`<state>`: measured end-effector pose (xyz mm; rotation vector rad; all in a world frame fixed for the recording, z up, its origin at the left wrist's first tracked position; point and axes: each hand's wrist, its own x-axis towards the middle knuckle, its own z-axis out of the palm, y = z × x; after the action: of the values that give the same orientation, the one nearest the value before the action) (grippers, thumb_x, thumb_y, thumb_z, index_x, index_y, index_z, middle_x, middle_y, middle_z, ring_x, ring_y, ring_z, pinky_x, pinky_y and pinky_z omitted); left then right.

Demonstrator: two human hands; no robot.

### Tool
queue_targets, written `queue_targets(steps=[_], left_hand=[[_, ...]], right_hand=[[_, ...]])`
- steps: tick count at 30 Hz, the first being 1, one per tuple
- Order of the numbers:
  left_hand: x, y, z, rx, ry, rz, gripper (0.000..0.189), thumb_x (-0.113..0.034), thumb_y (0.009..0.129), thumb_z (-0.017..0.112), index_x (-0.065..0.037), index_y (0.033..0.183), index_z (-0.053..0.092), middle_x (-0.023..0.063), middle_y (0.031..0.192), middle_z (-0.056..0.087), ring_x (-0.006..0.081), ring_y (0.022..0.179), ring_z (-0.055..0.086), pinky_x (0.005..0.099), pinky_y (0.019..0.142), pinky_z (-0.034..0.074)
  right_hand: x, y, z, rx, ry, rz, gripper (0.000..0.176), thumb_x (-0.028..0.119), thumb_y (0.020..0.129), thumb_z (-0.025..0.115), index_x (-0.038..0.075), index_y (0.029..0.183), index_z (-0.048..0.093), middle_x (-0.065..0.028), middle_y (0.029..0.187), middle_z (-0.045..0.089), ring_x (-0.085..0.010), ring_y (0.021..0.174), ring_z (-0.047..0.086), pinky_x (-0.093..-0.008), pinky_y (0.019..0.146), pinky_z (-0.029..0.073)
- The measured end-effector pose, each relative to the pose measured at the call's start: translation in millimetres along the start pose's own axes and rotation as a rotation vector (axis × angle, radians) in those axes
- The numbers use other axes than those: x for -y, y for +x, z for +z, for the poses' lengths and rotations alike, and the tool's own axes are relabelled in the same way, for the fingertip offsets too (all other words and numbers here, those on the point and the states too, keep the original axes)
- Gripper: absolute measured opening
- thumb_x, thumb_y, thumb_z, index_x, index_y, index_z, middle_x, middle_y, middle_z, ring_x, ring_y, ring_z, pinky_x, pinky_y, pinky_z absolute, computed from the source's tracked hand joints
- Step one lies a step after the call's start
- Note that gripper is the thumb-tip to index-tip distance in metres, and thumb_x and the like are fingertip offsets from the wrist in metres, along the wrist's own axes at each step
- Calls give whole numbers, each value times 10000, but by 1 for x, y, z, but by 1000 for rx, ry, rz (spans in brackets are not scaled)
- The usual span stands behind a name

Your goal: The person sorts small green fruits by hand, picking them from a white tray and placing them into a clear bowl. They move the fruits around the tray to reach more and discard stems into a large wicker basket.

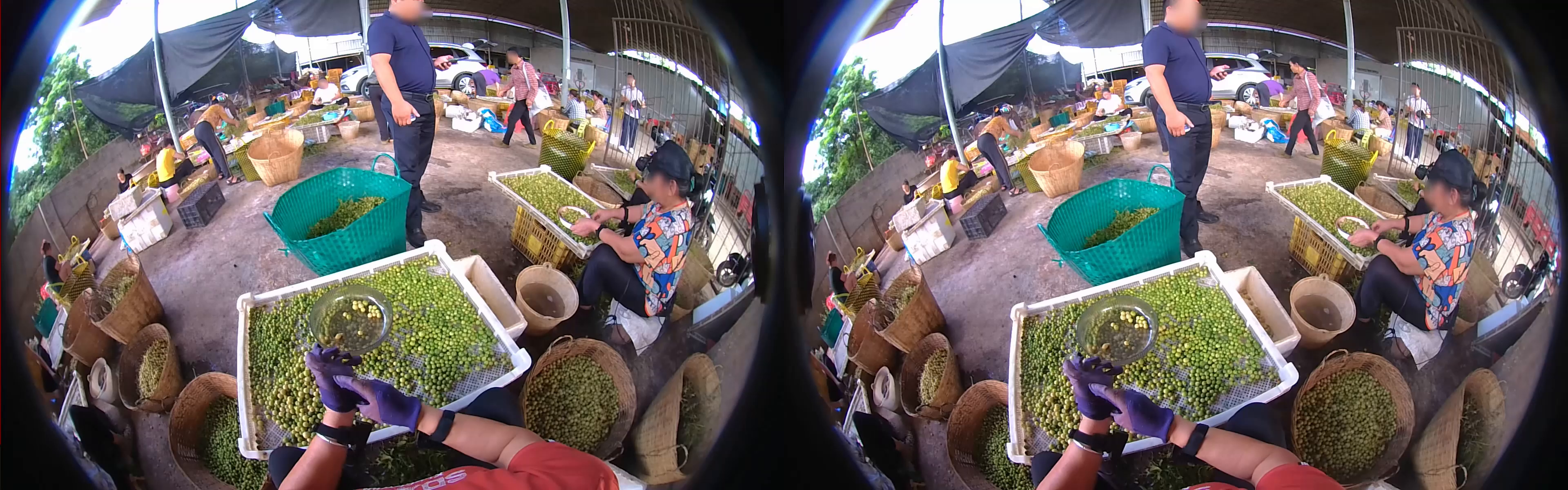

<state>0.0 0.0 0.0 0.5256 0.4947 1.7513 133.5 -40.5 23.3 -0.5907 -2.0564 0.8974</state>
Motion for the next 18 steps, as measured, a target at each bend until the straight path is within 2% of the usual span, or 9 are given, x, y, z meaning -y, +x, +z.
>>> queue_targets(steps=[2, 5, 6, 7, 9, 13, 14, 16, 18], left_hand=[[1, 0, 0, 72, 32, 4, 560, -637, 913, 390, -190, 1246, 440, 79, 1175, 556, 283, 982, 561, 542, 794, 478], [-7, 13, -8, 128, -119, -40, 540, -612, 931, 375, -164, 1207, 496, 77, 1106, 603, 290, 954, 577, 519, 786, 486], [-13, 6, 13, 66, -29, -16, 537, -599, 939, 372, -147, 1167, 548, 79, 1058, 632, 296, 933, 600, 508, 781, 492], [-12, 5, 11, 96, 5, -39, 545, -602, 938, 370, -144, 1169, 553, 78, 1064, 634, 297, 932, 604, 507, 784, 492], [-14, 4, 4, 158, 76, -85, 560, -607, 936, 366, -140, 1173, 563, 77, 1076, 638, 299, 930, 614, 505, 791, 491], [-34, -17, 73, 345, -255, -208, 626, -673, 903, 335, -189, 1195, 603, 96, 1179, 624, 288, 988, 611, 496, 829, 475], [-33, -18, 73, 269, -239, -241, 612, -694, 874, 376, -226, 1213, 579, 121, 1266, 541, 305, 996, 581, 399, 754, 502], [-33, -10, 68, 365, -390, -302, 639, -701, 852, 416, -218, 1247, 549, 123, 1320, 491, 316, 1025, 557, 346, 743, 500], [-32, 3, 55, 440, -443, -328, 668, -702, 822, 477, -217, 1279, 527, 122, 1356, 457, 329, 1055, 532, 276, 734, 501]], right_hand=[[8, 2, -2, -81, 37, -75, 625, -16, 796, 584, 100, 1381, 400, -189, 1137, 622, -284, 1010, 628, -363, 859, 483], [36, 7, -7, 202, 248, 364, 610, -39, 787, 555, 75, 1368, 406, -166, 1111, 625, -205, 1001, 615, -325, 866, 472], [42, 5, -6, 212, 267, 363, 606, -37, 785, 560, 62, 1363, 405, -156, 1117, 621, -166, 1022, 591, -300, 877, 461], [30, 2, 7, 136, 314, 132, 592, -18, 788, 586, 66, 1349, 419, -156, 1131, 621, -176, 1038, 597, -300, 884, 466], [37, -4, 9, 220, 314, 189, 570, -45, 770, 542, 71, 1323, 471, -102, 1181, 603, -137, 1054, 576, -278, 923, 446], [48, -1, -2, 243, 295, 236, 546, -32, 782, 556, 78, 1312, 484, -103, 1163, 614, -148, 1067, 579, -293, 931, 452], [35, 0, 1, 212, 301, 193, 542, -28, 785, 560, 78, 1311, 485, -98, 1153, 619, -145, 1057, 582, -292, 923, 455], [32, 4, -7, 266, 300, 293, 520, -13, 793, 570, 80, 1300, 501, -71, 1116, 634, -117, 997, 587, -280, 869, 476], [19, 0, -13, 114, 431, 313, 453, 10, 819, 594, 66, 1262, 519, -43, 1030, 646, -104, 880, 601, -274, 790, 495]])
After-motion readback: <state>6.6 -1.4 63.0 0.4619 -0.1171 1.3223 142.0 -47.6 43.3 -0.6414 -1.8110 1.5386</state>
